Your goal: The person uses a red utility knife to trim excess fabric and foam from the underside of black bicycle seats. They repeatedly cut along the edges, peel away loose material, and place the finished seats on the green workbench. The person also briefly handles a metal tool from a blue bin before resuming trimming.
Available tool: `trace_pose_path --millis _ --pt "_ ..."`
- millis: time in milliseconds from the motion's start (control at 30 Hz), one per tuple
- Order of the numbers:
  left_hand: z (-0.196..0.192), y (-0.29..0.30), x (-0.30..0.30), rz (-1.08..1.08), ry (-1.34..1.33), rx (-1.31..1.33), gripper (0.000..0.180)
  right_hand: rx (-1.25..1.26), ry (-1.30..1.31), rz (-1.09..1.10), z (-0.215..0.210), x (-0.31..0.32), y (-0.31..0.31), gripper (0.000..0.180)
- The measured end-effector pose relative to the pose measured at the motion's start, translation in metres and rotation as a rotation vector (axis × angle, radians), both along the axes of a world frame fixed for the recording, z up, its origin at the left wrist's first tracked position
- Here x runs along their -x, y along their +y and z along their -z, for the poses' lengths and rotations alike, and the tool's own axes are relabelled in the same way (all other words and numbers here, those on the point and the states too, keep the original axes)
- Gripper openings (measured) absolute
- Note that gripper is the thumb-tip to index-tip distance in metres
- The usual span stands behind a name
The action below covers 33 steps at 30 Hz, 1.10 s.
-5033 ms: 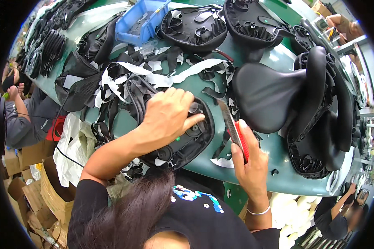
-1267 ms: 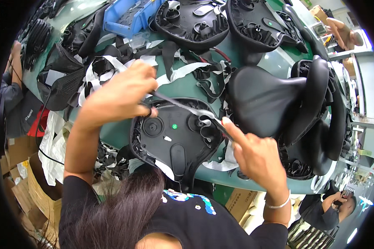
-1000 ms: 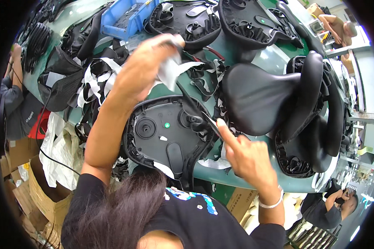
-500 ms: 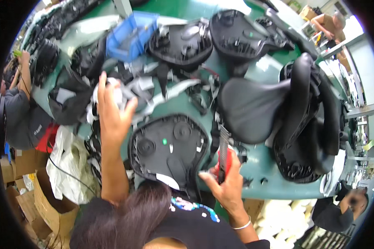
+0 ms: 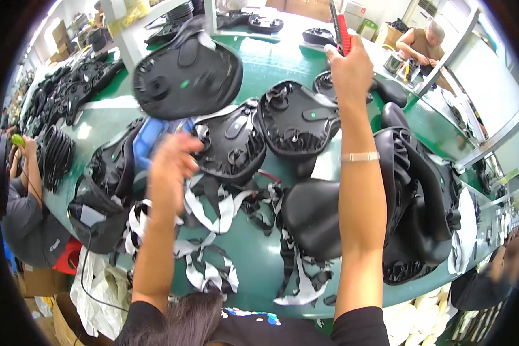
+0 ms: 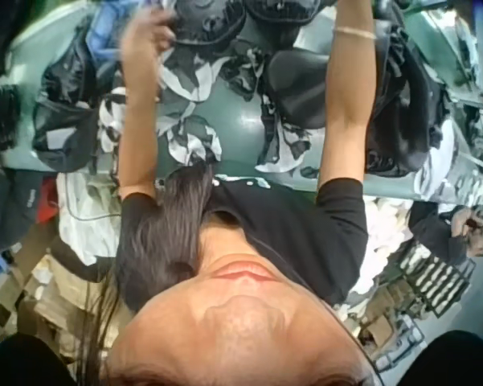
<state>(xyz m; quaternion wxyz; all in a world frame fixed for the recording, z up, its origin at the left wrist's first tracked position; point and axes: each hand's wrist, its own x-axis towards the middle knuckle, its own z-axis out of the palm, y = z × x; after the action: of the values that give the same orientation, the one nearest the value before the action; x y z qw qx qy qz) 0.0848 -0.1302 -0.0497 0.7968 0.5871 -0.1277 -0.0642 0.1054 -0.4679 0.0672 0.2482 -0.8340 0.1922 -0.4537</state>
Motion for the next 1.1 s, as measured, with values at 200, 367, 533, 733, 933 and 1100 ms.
trace_pose_path --millis 200,367,533,733,933,1100 --pt "0.082 -0.044 0.055 0.24 -0.461 -0.513 0.012 0.046 0.618 0.546 0.087 -0.071 -0.141 0.034" --pt "0.086 -0.067 0.055 0.187 -0.351 -0.436 0.013 -0.368 0.768 0.596 0.171 -0.029 -0.318 0.04" --pt "0.089 -0.045 0.048 0.121 -0.344 -0.661 0.017 -0.513 0.412 0.244 0.175 -0.1 -0.223 0.009" --pt "0.081 -0.056 0.048 0.136 -0.384 -0.353 0.017 0.025 0.49 0.196 0.002 -0.087 -0.16 0.042" --pt "0.035 0.0 0.027 0.233 0.062 0.399 0.05 -0.092 0.284 -0.588 -0.03 0.032 0.028 0.025" --pt "-0.008 0.041 0.069 0.276 0.544 0.321 0.056 -0.183 0.364 -0.888 0.051 0.145 0.12 0.021"
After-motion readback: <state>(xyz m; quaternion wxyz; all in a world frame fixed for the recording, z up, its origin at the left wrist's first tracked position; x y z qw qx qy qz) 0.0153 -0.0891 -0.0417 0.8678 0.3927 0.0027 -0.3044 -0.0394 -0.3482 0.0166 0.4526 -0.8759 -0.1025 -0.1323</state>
